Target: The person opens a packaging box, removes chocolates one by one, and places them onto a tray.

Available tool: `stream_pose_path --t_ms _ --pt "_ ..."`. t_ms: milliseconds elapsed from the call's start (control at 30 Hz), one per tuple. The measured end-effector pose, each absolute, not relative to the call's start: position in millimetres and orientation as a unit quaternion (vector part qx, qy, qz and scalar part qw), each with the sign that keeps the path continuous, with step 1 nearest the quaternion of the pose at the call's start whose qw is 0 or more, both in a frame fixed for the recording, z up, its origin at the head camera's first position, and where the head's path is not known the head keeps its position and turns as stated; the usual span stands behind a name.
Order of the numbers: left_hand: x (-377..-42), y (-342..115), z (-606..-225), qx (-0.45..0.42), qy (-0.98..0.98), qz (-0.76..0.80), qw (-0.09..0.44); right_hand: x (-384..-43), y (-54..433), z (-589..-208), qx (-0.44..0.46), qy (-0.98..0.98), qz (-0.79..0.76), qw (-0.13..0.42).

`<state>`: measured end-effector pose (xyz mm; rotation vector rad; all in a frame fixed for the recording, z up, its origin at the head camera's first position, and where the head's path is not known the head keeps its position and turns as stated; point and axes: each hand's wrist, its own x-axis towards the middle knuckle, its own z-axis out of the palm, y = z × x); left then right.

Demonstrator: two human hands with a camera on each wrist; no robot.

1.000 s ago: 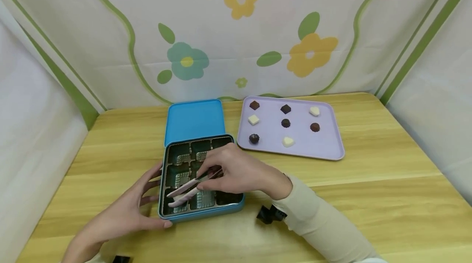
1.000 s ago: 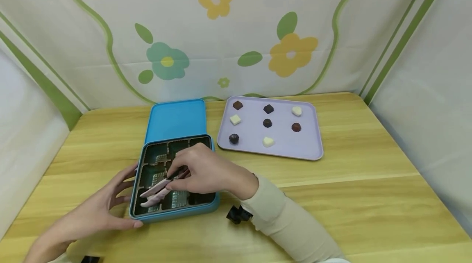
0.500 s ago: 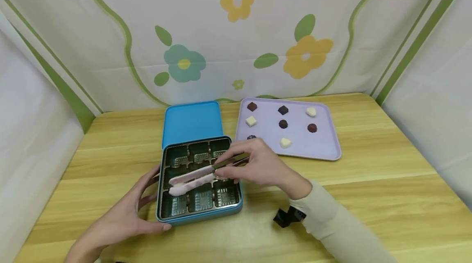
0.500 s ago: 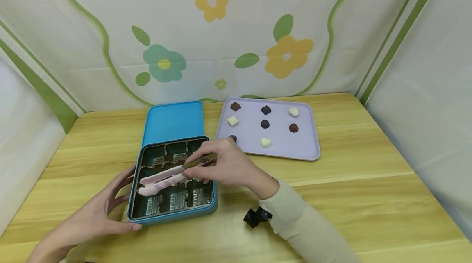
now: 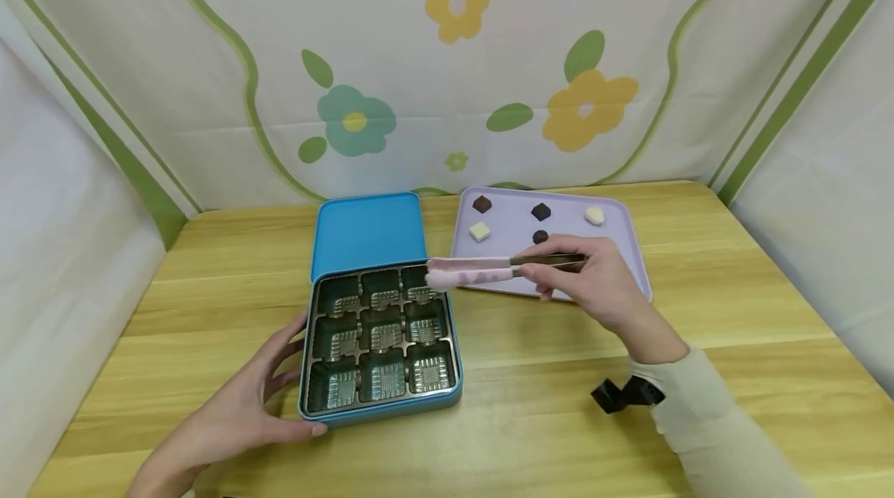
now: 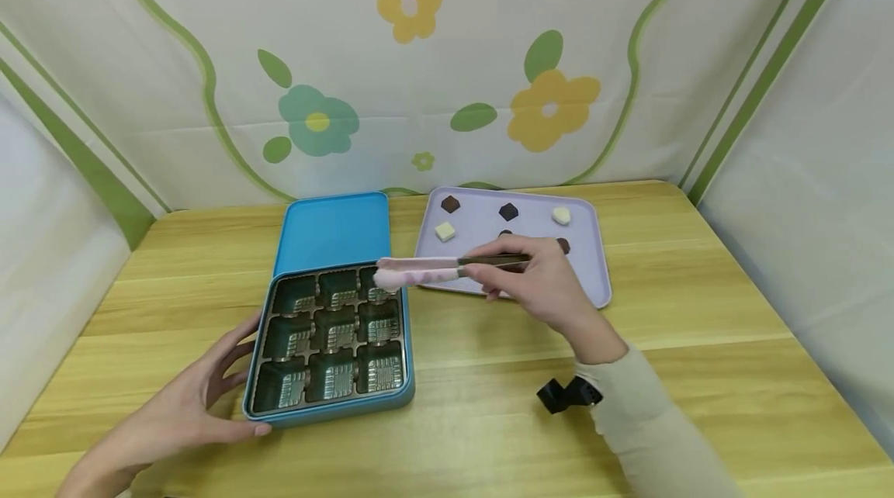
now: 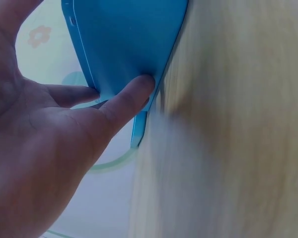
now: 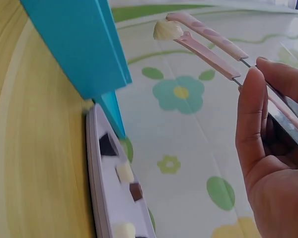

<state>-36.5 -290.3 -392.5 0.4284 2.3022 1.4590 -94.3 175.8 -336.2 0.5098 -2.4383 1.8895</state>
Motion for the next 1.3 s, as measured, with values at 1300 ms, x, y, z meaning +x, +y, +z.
stream_pose_path --t_ms 1300 --pt "-33.9 -287.5 -390.3 0.161 0.809 0.534 0.187 -78.8 264.7 -338.6 0.052 -0.760 0.640 0.098"
